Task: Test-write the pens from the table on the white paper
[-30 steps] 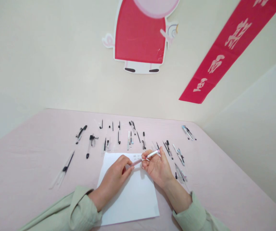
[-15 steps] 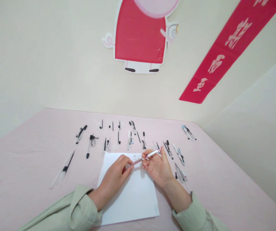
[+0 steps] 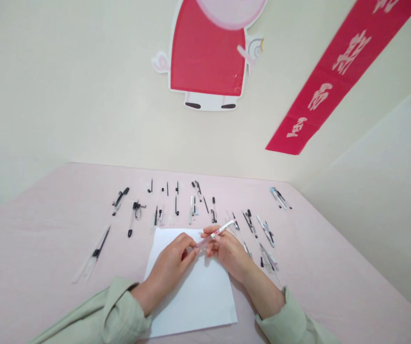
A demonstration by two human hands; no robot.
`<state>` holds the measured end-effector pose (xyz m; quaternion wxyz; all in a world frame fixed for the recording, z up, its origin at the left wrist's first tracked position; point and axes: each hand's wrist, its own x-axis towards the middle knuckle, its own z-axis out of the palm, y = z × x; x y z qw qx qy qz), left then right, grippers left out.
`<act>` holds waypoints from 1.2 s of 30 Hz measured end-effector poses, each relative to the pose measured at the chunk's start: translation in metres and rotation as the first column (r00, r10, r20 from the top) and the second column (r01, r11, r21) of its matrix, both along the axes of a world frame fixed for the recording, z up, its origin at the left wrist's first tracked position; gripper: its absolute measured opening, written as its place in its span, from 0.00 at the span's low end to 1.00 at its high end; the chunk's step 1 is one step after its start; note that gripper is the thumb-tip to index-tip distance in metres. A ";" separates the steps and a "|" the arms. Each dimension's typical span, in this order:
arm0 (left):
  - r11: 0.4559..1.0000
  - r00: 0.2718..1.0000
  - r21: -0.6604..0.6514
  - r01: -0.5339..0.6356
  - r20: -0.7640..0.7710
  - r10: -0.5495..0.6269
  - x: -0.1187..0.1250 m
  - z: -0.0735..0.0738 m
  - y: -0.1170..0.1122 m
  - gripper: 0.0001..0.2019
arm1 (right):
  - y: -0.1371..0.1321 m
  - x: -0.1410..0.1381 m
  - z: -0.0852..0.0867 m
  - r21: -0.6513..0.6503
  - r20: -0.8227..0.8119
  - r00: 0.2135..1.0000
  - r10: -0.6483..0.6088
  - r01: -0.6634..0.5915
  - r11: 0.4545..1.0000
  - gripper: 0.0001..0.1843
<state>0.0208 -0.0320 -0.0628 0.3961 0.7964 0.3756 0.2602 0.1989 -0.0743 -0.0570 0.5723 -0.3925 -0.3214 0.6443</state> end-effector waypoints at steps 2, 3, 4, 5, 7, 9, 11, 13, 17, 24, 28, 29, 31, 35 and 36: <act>1.000 1.000 0.001 0.012 -0.005 -0.012 -0.001 0.000 0.000 0.11 | -0.001 -0.005 -0.003 0.034 0.120 0.993 0.008 -0.012 0.999 0.12; 1.000 1.000 0.002 0.023 -0.005 -0.023 -0.001 0.000 0.000 0.12 | -0.002 -0.007 -0.004 0.056 0.175 0.985 0.007 -0.017 0.998 0.12; 0.999 0.999 0.001 0.038 -0.005 -0.038 -0.002 0.000 0.000 0.12 | -0.002 -0.009 -0.004 0.080 0.229 0.974 -0.001 -0.017 0.997 0.12; 0.999 0.999 0.000 0.053 -0.007 -0.053 -0.002 0.000 0.000 0.12 | -0.002 -0.010 -0.003 0.102 0.282 0.959 -0.020 -0.009 0.995 0.12; 0.997 0.997 -0.003 0.071 -0.020 -0.071 -0.003 0.002 0.000 0.11 | -0.001 -0.005 0.004 0.153 0.389 0.916 -0.096 0.038 0.987 0.11; 0.998 0.997 -0.006 0.070 -0.033 -0.070 -0.003 0.003 -0.001 0.10 | 0.001 0.011 0.017 0.227 0.500 0.837 -0.223 0.122 0.966 0.11; 0.998 0.997 -0.003 0.065 -0.044 -0.065 -0.003 0.003 0.000 0.11 | 0.004 0.041 0.031 0.317 0.635 0.682 -0.363 0.198 0.927 0.11; 0.998 0.996 0.002 0.067 -0.052 -0.067 -0.002 0.002 0.001 0.11 | 0.007 0.083 0.044 0.360 0.813 0.396 -0.426 0.233 0.903 0.11; 0.997 0.995 0.009 0.071 -0.073 -0.070 -0.002 0.000 0.002 0.11 | 0.014 0.170 0.053 0.120 0.923 -0.380 0.057 0.428 0.896 0.12; 0.996 0.993 0.013 0.088 -0.075 -0.087 -0.003 -0.002 0.003 0.12 | 0.026 0.231 0.028 0.051 0.857 -0.448 0.256 0.567 0.822 0.12; 0.996 0.992 0.019 0.090 -0.088 -0.088 -0.002 -0.002 0.005 0.13 | 0.030 0.236 0.017 0.057 0.863 -0.434 0.258 0.591 0.805 0.15; 0.996 0.992 0.018 0.089 -0.090 -0.087 -0.001 -0.002 0.005 0.13 | 0.029 0.237 0.015 0.052 0.866 -0.428 0.260 0.594 0.803 0.16; 0.996 0.992 0.014 0.087 -0.091 -0.085 -0.001 -0.002 0.005 0.14 | 0.022 0.238 0.012 0.040 0.867 -0.417 0.271 0.601 0.799 0.15; 0.996 0.993 0.015 0.083 -0.085 -0.081 -0.001 -0.002 0.004 0.14 | 0.007 0.239 0.008 0.024 0.866 -0.409 0.287 0.607 0.794 0.13; 0.996 0.993 0.017 0.083 -0.084 -0.081 -0.002 -0.002 0.004 0.14 | 0.005 0.239 0.007 0.027 0.866 -0.411 0.285 0.607 0.794 0.13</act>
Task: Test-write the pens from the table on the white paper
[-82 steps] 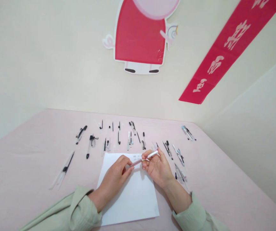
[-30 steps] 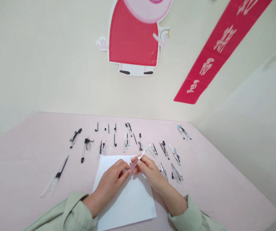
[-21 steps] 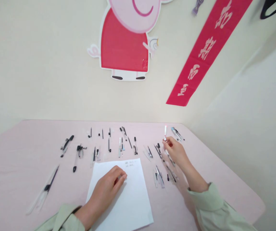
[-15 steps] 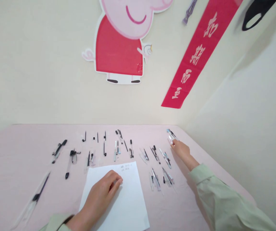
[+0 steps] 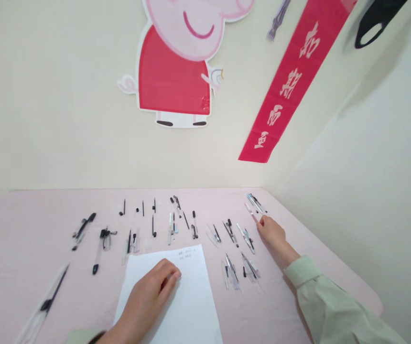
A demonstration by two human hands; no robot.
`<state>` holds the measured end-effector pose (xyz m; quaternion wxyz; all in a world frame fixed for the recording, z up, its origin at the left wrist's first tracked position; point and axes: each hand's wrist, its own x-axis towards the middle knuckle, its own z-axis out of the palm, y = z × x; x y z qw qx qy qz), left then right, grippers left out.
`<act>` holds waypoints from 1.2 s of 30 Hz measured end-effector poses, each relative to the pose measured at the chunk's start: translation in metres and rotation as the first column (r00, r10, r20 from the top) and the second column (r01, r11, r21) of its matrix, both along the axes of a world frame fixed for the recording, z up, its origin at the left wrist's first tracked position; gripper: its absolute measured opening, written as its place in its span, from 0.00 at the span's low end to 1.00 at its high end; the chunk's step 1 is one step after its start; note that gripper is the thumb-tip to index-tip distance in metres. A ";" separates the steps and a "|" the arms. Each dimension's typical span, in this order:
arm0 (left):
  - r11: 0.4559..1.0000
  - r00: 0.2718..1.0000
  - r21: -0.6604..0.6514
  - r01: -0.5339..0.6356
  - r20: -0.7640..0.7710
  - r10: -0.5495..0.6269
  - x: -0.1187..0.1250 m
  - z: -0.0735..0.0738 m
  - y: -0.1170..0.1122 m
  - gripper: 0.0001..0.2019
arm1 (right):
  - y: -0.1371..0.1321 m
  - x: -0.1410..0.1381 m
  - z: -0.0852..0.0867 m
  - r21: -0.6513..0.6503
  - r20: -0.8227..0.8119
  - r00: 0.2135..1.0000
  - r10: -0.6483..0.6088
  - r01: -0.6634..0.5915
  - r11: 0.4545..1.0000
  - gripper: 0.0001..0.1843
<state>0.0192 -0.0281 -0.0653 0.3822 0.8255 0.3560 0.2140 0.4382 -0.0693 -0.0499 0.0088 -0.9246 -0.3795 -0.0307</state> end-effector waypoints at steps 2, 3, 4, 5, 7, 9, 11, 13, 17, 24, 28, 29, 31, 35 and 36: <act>1.000 1.000 0.004 0.002 -0.003 -0.002 0.000 0.000 0.000 0.14 | 0.000 0.001 -0.002 0.011 0.006 1.000 -0.002 0.002 1.000 0.13; 1.000 1.000 0.005 0.003 -0.006 -0.003 0.000 0.000 0.000 0.14 | 0.003 0.001 -0.004 0.019 0.009 1.000 -0.005 0.005 1.000 0.13; 1.000 1.000 0.005 0.004 -0.011 -0.004 0.000 0.000 0.000 0.14 | 0.006 0.002 -0.005 0.028 0.013 1.000 -0.009 0.009 1.000 0.13; 1.000 1.000 0.004 0.004 -0.014 -0.004 0.000 0.000 0.001 0.15 | 0.011 0.002 -0.006 0.037 0.016 1.000 -0.015 0.014 0.999 0.13; 1.000 1.000 -0.003 0.007 -0.022 -0.008 0.000 -0.001 0.001 0.15 | 0.021 0.003 -0.008 0.054 0.022 0.999 -0.027 0.026 0.998 0.14; 1.000 1.000 -0.008 0.008 -0.024 -0.008 0.000 -0.001 0.001 0.15 | 0.032 0.005 -0.009 0.069 0.025 0.999 -0.041 0.039 0.997 0.15; 1.000 1.000 -0.012 0.009 -0.022 -0.009 0.000 -0.001 0.002 0.15 | 0.041 0.008 -0.010 0.080 0.026 0.998 -0.057 0.055 0.995 0.16; 1.000 1.000 -0.018 0.009 -0.023 -0.010 0.000 -0.001 0.002 0.16 | 0.048 0.011 -0.011 0.089 0.025 0.996 -0.081 0.078 0.993 0.17; 0.999 0.999 -0.035 0.016 -0.035 -0.017 0.000 -0.001 0.003 0.16 | 0.057 0.020 -0.013 0.099 0.018 0.990 -0.142 0.139 0.985 0.18; 0.998 0.998 -0.048 0.030 -0.050 -0.032 0.002 0.000 0.003 0.16 | 0.057 0.032 -0.015 0.122 0.019 0.981 -0.191 0.187 0.975 0.20; 0.999 0.998 -0.040 0.023 -0.062 -0.026 0.001 0.000 0.002 0.17 | 0.054 0.033 -0.015 0.132 0.016 0.983 -0.182 0.178 0.975 0.19; 0.999 0.998 -0.038 0.021 -0.063 -0.023 0.001 0.000 0.002 0.16 | 0.053 0.032 -0.015 0.134 0.015 0.984 -0.178 0.174 0.976 0.19; 0.999 0.998 -0.034 0.016 -0.066 -0.018 0.000 -0.001 0.001 0.16 | 0.051 0.030 -0.012 0.137 0.008 0.986 -0.167 0.165 0.977 0.19; 1.000 0.998 -0.022 0.017 -0.062 -0.019 0.001 0.000 0.002 0.16 | 0.051 0.019 -0.003 0.150 -0.016 0.992 -0.123 0.124 0.981 0.17; 1.000 0.998 -0.019 0.017 -0.060 -0.018 0.001 0.000 0.003 0.16 | 0.054 0.014 -0.001 0.156 -0.021 0.995 -0.101 0.103 0.982 0.16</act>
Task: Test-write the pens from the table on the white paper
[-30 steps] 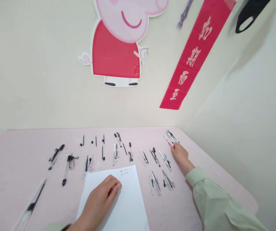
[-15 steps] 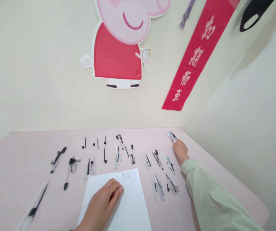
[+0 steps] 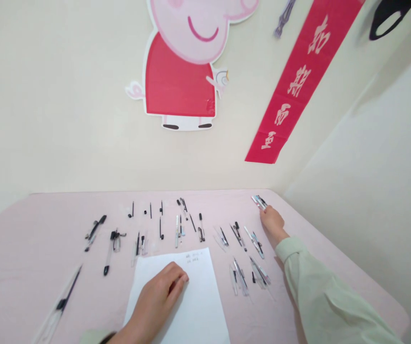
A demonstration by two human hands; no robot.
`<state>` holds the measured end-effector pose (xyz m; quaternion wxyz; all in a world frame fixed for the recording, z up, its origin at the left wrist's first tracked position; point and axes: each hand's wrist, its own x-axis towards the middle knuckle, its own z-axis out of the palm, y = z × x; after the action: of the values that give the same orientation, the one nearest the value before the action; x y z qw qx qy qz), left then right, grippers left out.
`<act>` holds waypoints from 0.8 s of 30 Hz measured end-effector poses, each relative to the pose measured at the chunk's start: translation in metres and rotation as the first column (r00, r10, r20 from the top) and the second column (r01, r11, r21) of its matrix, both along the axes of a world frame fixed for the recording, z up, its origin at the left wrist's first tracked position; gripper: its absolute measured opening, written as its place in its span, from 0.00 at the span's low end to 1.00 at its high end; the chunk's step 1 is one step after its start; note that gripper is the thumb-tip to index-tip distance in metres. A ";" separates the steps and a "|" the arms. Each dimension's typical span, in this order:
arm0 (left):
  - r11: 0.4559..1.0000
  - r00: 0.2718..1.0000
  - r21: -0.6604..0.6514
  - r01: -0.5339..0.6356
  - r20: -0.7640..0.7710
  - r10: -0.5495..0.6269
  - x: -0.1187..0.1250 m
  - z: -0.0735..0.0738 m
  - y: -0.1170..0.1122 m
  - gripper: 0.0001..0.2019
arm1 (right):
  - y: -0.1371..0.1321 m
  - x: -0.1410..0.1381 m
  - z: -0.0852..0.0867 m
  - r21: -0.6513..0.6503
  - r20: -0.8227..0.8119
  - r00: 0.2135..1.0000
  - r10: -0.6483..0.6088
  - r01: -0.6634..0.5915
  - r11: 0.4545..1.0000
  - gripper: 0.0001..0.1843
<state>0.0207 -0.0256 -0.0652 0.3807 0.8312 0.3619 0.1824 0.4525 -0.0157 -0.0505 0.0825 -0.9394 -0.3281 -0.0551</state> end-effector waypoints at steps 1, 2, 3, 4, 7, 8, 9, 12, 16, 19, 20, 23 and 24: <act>1.000 1.000 0.001 0.000 0.000 0.000 0.000 0.001 0.000 0.16 | 0.003 -0.006 0.003 0.008 -0.004 1.000 0.030 -0.030 1.000 0.14; 1.000 1.000 0.001 -0.002 0.000 0.002 0.000 0.001 0.000 0.16 | 0.007 -0.013 0.006 0.015 -0.009 0.998 0.069 -0.069 0.998 0.13; 1.000 1.000 0.000 -0.003 0.000 0.003 0.001 0.002 0.000 0.15 | 0.013 -0.022 0.009 0.023 -0.016 0.993 0.116 -0.116 0.993 0.12; 1.000 1.000 -0.003 -0.005 0.002 0.005 0.001 0.003 -0.001 0.15 | 0.019 -0.031 0.012 0.030 -0.025 0.985 0.172 -0.171 0.985 0.11; 1.000 1.000 -0.007 -0.012 0.011 0.012 0.000 0.004 -0.002 0.14 | 0.039 -0.068 0.020 0.045 -0.069 0.927 0.370 -0.367 0.929 0.08; 1.000 1.000 -0.005 -0.013 0.015 0.013 0.000 0.004 -0.002 0.14 | 0.046 -0.082 0.022 0.048 -0.088 0.895 0.437 -0.434 0.900 0.07; 1.000 1.000 -0.005 -0.014 0.017 0.014 -0.001 0.003 -0.003 0.14 | 0.052 -0.097 0.023 0.051 -0.107 0.860 0.498 -0.496 0.867 0.06; 1.000 1.000 0.002 -0.019 0.023 0.019 -0.001 0.002 -0.003 0.13 | 0.069 -0.141 0.026 0.055 -0.151 0.759 0.634 -0.634 0.772 0.05; 1.000 0.999 0.012 -0.027 0.023 0.027 -0.001 0.000 -0.003 0.13 | 0.094 -0.185 0.026 0.029 -0.185 0.694 0.696 -0.704 0.709 0.05; 0.999 0.999 0.015 -0.036 0.021 0.036 -0.001 0.000 -0.004 0.13 | 0.116 -0.204 0.025 -0.018 -0.214 0.710 0.671 -0.690 0.724 0.06; 0.999 0.999 0.017 -0.038 0.021 0.038 -0.001 0.001 -0.004 0.12 | 0.122 -0.208 0.025 -0.038 -0.228 0.722 0.654 -0.677 0.735 0.07; 0.998 0.999 0.025 -0.049 0.020 0.048 -0.001 0.001 -0.005 0.13 | 0.140 -0.218 0.022 -0.105 -0.277 0.754 0.595 -0.640 0.762 0.12; 0.998 0.999 0.027 -0.050 0.018 0.050 -0.001 0.001 -0.005 0.13 | 0.144 -0.221 0.021 -0.124 -0.293 0.762 0.577 -0.629 0.768 0.14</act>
<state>0.0194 -0.0303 -0.0643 0.3675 0.8254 0.3767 0.2043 0.2313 0.1282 -0.0293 0.0327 -0.7853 -0.6058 0.1232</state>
